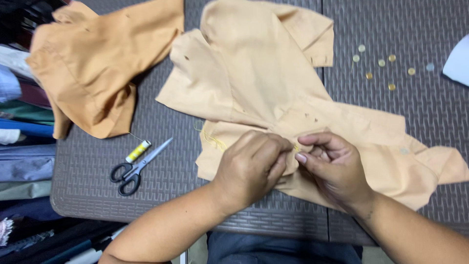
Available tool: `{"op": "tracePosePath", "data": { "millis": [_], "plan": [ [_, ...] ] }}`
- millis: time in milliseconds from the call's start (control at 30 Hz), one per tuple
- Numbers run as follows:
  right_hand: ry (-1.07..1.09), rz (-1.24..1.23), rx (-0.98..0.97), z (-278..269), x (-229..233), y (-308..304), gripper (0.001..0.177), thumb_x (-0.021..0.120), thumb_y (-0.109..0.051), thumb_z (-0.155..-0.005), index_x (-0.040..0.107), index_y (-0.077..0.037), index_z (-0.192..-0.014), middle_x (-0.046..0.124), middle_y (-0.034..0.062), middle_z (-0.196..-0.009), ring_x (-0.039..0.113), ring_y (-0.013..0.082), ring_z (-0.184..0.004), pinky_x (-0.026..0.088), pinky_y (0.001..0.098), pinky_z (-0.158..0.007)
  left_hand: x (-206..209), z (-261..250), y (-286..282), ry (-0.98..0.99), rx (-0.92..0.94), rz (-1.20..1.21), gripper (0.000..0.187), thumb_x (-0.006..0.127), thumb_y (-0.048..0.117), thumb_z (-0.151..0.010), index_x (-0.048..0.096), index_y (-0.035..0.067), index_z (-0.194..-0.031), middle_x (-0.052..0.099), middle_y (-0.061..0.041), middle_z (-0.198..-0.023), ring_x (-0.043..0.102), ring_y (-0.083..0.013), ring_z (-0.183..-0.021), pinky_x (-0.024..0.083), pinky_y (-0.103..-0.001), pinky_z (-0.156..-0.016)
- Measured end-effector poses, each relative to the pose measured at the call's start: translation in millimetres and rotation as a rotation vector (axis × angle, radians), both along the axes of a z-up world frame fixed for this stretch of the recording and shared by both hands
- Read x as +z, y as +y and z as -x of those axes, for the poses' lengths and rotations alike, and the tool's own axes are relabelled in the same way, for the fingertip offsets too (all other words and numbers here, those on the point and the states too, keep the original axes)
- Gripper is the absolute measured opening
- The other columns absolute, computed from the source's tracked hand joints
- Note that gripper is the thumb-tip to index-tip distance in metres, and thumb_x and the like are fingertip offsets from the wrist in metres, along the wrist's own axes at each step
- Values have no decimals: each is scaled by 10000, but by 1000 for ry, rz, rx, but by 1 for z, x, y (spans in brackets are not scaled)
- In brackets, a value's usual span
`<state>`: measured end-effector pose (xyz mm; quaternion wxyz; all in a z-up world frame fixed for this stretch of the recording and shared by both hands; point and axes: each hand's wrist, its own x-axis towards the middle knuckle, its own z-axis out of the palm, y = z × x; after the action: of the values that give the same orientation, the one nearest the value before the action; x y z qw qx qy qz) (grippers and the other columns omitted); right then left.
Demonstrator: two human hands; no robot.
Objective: The person hand-sews a button onto a beige shirt using a needle and yellow thread. They repeatedly pass the needle through the button and fabric, pull the thread taut, and trim the thread with scissors. The shirt remains on the table throughout.
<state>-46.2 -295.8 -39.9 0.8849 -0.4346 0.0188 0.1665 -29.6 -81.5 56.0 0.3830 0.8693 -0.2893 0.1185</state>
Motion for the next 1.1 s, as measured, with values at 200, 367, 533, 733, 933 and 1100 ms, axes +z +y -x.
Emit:
{"op": "tracePosePath", "data": {
  "millis": [200,367,533,733,933,1100],
  "plan": [
    [-2,79,-4,1,7,1,272,627,104,-935,627,35,-1198,677,40,-850,627,46,-739,536,175,-701,0,4,-8,-121,-15,-39,211,753,74,-937,631,37,-1105,677,-63,-989,672,-248,-910,562,-367,-816],
    [-119,90,-17,-1,8,2,292,691,117,-973,667,47,-1255,642,1,-864,580,-2,-737,504,133,-672,1,4,-10,-71,-15,-48,186,748,49,-957,629,50,-1100,700,-60,-1010,681,-245,-907,566,-369,-811],
    [-91,256,-54,-2,18,3,306,669,104,-937,641,40,-1235,681,23,-918,629,29,-784,539,149,-720,-4,5,-9,24,2,21,210,750,69,-972,661,34,-1159,722,-107,-1086,719,-279,-996,585,-349,-863],
    [-381,735,-126,-7,21,5,378,729,126,-885,628,60,-1243,539,9,-941,491,11,-760,441,133,-662,-14,-3,-11,26,-12,-29,159,776,110,-1026,695,79,-1160,732,-73,-1113,739,-224,-992,582,-312,-887],
    [-256,379,-132,-4,19,5,342,706,130,-991,587,21,-1293,674,30,-1101,644,15,-855,550,117,-725,-12,3,-4,-45,-63,-80,145,750,51,-1018,666,64,-1135,702,-60,-1059,708,-227,-948,558,-324,-839],
    [-201,326,-74,-5,26,7,285,680,128,-974,611,40,-1236,694,59,-1090,689,52,-902,584,165,-812,-11,4,-6,13,-56,-59,119,735,56,-1041,635,68,-1104,648,-70,-1065,670,-241,-964,537,-340,-854]
  ]
}}
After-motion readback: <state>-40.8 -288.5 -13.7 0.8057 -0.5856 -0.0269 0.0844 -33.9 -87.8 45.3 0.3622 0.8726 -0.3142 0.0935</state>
